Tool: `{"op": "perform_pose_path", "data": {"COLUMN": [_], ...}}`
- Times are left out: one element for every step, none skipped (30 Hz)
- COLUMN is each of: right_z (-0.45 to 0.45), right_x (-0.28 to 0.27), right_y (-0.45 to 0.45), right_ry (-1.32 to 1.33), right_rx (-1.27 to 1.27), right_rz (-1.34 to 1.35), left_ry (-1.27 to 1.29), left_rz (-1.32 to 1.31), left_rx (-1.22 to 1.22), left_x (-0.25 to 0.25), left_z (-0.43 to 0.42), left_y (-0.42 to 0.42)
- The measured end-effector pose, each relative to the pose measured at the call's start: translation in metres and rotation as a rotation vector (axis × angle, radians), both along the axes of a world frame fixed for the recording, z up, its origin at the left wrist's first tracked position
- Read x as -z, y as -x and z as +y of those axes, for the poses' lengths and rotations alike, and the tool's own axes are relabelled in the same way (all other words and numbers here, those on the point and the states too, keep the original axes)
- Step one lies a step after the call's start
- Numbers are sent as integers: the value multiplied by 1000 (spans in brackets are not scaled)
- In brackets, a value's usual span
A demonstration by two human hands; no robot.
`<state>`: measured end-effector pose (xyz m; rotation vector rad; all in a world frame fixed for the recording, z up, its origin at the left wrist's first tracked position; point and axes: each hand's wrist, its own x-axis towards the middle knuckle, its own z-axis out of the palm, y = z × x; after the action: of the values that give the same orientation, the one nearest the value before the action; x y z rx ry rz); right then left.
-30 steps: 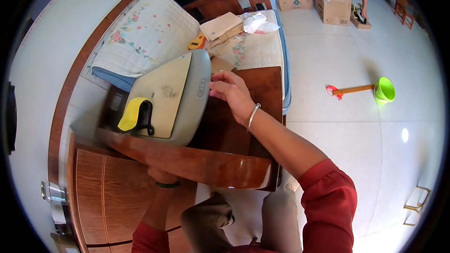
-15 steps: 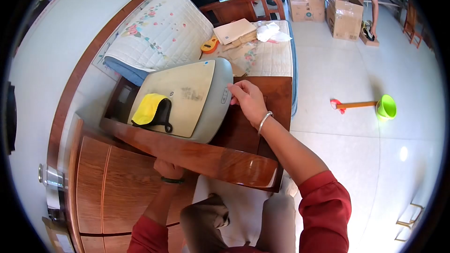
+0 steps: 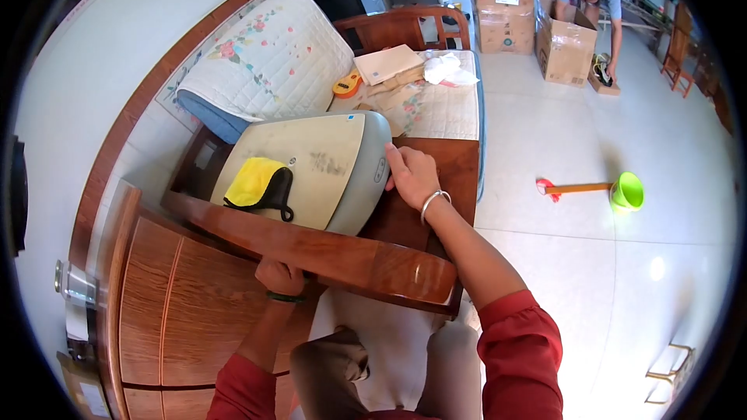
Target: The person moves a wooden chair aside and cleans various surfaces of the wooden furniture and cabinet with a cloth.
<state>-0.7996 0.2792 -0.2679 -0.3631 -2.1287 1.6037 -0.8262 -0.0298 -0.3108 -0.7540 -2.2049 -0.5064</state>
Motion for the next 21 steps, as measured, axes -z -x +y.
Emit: {"op": "perform_pose_path", "data": {"right_z": [0,0,1,1,2,2,3,4,4,6,9,12,16,19,22,24,27,27,24,18,10], "right_x": [1,1,2,3,4,3,4,6,7,6,6,2,-2,-5,-9,-16,-22,-34,-48,-61,-73], "right_y": [1,2,3,4,4,4,4,5,5,4,1,-6,-14,-24,-36,-49,-64,-78,-94,-110,-126], "right_ry": [-28,-32,-24,-16,-21,3,28,25,203,380,374,569,763,754,925,1091,1087,1074,1112,1152,1103], "right_rx": [11,16,18,19,23,24,26,32,24,16,25,10,-5,8,-47,-106,-166,-153,-207,-264,-333], "right_rz": [-8,-5,-10,-16,-13,-20,-26,-21,-6,13,25,35,46,60,106,154,202,214,263,307,335], "left_ry": [-18,-38,-42,-30,-18,-23,1,27,23,28,31,24,-14,-54,-62,-36,-11,-21,-3,18,16], "left_rz": [16,33,35,36,38,41,18,-4,1,-24,-46,-36,-21,-8,-3,-27,-52,-49,-95,-144,-143], "left_rx": [8,16,20,12,3,7,4,3,10,-20,-48,-35,-29,-21,-1,-32,-65,-47,-67,-91,-84], "left_x": [-2,-4,-5,-3,-2,-1,-1,-1,0,0,-2,-6,-10,-13,-13,-11,-10,-11,-11,-10,-10], "left_z": [2,4,5,4,3,1,-1,-2,-2,-1,-1,2,7,10,10,7,7,7,5,2,1], "left_y": [-1,-1,-1,-1,0,0,0,-1,-2,-2,-2,-3,-5,-8,-10,-10,-9,-7,-7,-8,-11]}}
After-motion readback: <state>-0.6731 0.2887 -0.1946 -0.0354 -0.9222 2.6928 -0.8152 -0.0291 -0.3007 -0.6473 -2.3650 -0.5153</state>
